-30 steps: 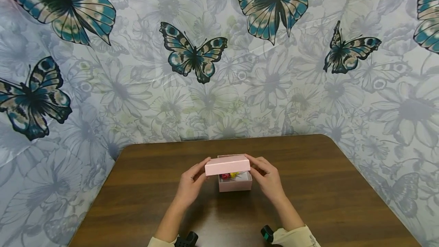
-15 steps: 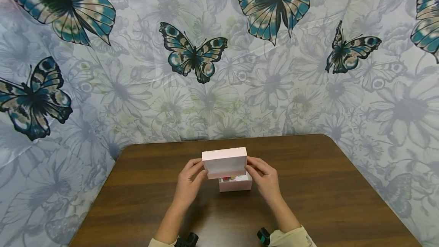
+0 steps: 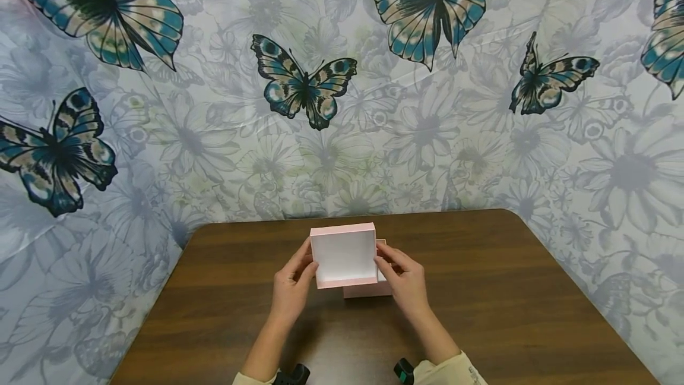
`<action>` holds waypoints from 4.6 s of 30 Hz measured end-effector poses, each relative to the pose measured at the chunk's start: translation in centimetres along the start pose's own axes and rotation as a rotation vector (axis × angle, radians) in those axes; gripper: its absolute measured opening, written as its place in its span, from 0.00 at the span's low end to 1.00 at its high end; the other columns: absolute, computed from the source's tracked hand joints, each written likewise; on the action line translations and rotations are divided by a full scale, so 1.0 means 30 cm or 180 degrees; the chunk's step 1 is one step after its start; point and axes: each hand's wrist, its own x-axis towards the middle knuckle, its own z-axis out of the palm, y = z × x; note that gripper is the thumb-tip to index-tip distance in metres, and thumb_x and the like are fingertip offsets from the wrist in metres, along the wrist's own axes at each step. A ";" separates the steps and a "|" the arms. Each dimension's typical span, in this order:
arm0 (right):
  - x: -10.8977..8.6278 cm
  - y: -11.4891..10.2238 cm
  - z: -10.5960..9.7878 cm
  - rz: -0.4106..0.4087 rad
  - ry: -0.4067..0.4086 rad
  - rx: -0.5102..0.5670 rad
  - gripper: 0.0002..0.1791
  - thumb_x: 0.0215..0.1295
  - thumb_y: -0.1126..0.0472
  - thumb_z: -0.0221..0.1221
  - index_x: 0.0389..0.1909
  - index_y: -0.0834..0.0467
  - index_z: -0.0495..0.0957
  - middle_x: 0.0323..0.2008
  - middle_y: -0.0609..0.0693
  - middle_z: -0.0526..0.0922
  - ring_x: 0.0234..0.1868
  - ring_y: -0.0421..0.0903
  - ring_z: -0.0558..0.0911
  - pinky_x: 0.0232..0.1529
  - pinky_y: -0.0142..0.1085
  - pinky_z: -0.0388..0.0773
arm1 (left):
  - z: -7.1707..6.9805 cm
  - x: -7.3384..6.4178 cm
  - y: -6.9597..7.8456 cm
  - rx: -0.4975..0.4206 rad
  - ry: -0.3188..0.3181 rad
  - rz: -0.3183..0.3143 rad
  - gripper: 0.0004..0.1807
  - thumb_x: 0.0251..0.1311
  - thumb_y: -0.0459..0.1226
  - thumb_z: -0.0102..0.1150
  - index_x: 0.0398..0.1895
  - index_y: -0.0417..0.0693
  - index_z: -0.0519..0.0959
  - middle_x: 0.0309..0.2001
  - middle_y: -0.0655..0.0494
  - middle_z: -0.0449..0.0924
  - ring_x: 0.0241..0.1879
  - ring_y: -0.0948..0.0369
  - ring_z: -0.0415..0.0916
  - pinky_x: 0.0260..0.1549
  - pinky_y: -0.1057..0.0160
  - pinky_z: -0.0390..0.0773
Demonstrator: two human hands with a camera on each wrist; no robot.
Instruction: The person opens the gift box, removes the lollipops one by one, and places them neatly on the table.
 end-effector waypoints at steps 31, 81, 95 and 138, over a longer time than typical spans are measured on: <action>-0.076 0.026 0.218 -0.0740 -0.1094 -0.0614 0.34 0.60 0.65 0.69 0.68 0.58 0.72 0.64 0.54 0.76 0.44 0.48 0.83 0.34 0.32 0.84 | -0.223 0.009 -0.104 0.0492 0.0371 -0.0542 0.23 0.72 0.42 0.56 0.69 0.61 0.74 0.45 0.43 0.87 0.28 0.69 0.74 0.25 0.69 0.75; -0.176 0.128 0.464 -0.0315 -0.1052 -0.1527 0.27 0.59 0.71 0.65 0.61 0.69 0.76 0.61 0.63 0.79 0.60 0.61 0.79 0.64 0.58 0.74 | -0.325 -0.013 -0.255 0.1044 -0.0751 -0.1418 0.30 0.78 0.40 0.40 0.80 0.63 0.50 0.79 0.46 0.52 0.79 0.41 0.41 0.76 0.34 0.37; -0.174 0.153 0.460 -0.0346 -0.1030 -0.1574 0.25 0.59 0.71 0.65 0.59 0.69 0.76 0.60 0.62 0.80 0.58 0.59 0.80 0.61 0.53 0.77 | -0.329 -0.005 -0.271 0.1242 -0.0949 -0.1361 0.31 0.76 0.37 0.43 0.80 0.52 0.53 0.77 0.41 0.54 0.80 0.41 0.39 0.71 0.33 0.16; -0.195 0.111 0.411 -0.0712 -0.0828 -0.1297 0.28 0.57 0.71 0.67 0.61 0.60 0.76 0.62 0.60 0.77 0.61 0.56 0.79 0.60 0.51 0.79 | -0.343 -0.004 -0.244 0.1117 -0.0833 -0.1635 0.39 0.74 0.54 0.46 0.81 0.55 0.46 0.81 0.39 0.41 0.77 0.31 0.30 0.69 0.24 0.35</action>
